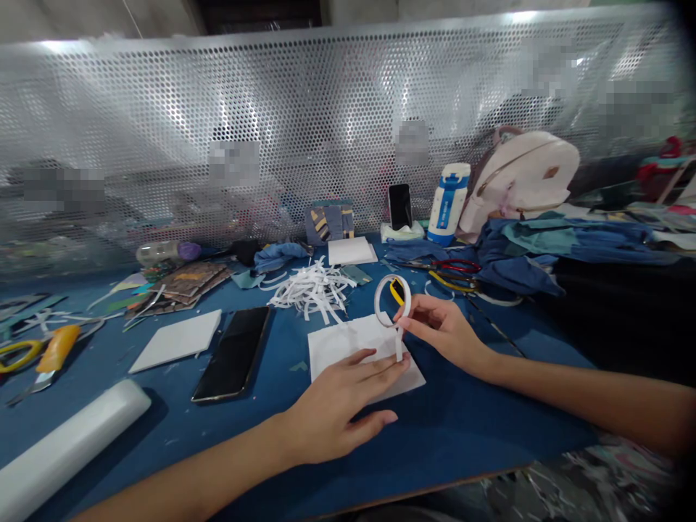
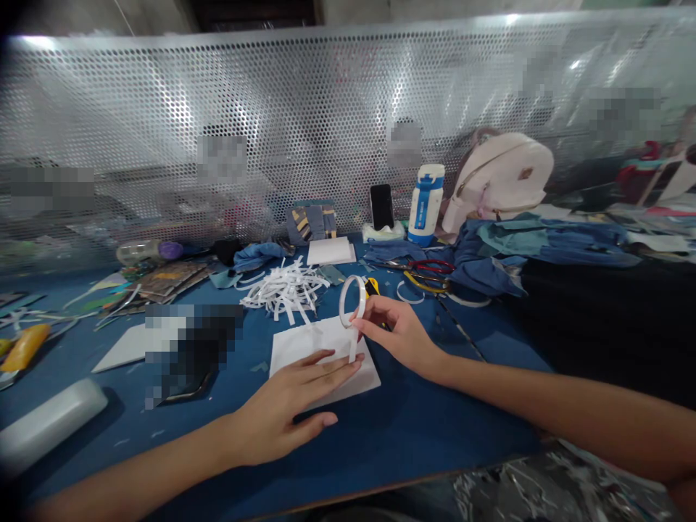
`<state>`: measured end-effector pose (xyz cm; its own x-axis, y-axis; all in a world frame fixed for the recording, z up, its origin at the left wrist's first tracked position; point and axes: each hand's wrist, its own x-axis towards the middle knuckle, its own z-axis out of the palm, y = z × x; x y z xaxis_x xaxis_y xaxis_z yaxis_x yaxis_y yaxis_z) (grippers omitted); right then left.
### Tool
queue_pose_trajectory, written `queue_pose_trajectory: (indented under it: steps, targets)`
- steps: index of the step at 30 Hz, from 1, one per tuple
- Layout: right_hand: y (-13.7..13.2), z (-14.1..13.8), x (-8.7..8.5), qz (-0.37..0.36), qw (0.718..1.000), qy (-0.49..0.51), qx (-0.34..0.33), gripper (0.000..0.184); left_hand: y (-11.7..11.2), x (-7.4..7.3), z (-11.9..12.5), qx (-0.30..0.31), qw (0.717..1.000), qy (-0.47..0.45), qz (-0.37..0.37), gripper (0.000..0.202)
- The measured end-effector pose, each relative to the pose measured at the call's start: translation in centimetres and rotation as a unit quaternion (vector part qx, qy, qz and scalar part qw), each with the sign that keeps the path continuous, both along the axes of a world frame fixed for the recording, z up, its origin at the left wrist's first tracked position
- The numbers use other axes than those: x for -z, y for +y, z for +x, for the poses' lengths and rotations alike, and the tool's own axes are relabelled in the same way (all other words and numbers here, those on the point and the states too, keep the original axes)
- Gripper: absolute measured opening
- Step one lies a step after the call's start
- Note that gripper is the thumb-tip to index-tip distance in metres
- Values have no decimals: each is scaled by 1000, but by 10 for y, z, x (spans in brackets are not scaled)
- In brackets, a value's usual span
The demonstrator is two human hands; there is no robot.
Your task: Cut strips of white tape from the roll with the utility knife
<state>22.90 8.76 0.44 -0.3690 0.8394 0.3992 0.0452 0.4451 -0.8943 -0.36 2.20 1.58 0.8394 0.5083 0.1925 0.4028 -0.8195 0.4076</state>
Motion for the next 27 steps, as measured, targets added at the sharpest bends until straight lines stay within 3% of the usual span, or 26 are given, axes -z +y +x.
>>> queue_pose_trajectory:
  steps: [4,9,13,21,27]
  targets:
    - [0,2,1,28,998,-39,42,25,-2,-1,0,20,1000,-3,18,66]
    - [3,3,4,-54,998,-3,-22,26,-3,-1,-1,25,999,4,23,65]
    - [3,1,5,-99,994,20,-34,27,-4,-2,0,34,999,12,19,67]
    - [14,4,8,-77,997,5,-14,28,-2,1,-2,-1,1000,1,-2,65]
    - [10,3,8,-95,994,-20,-50,26,-5,-6,2,40,999,17,1,71]
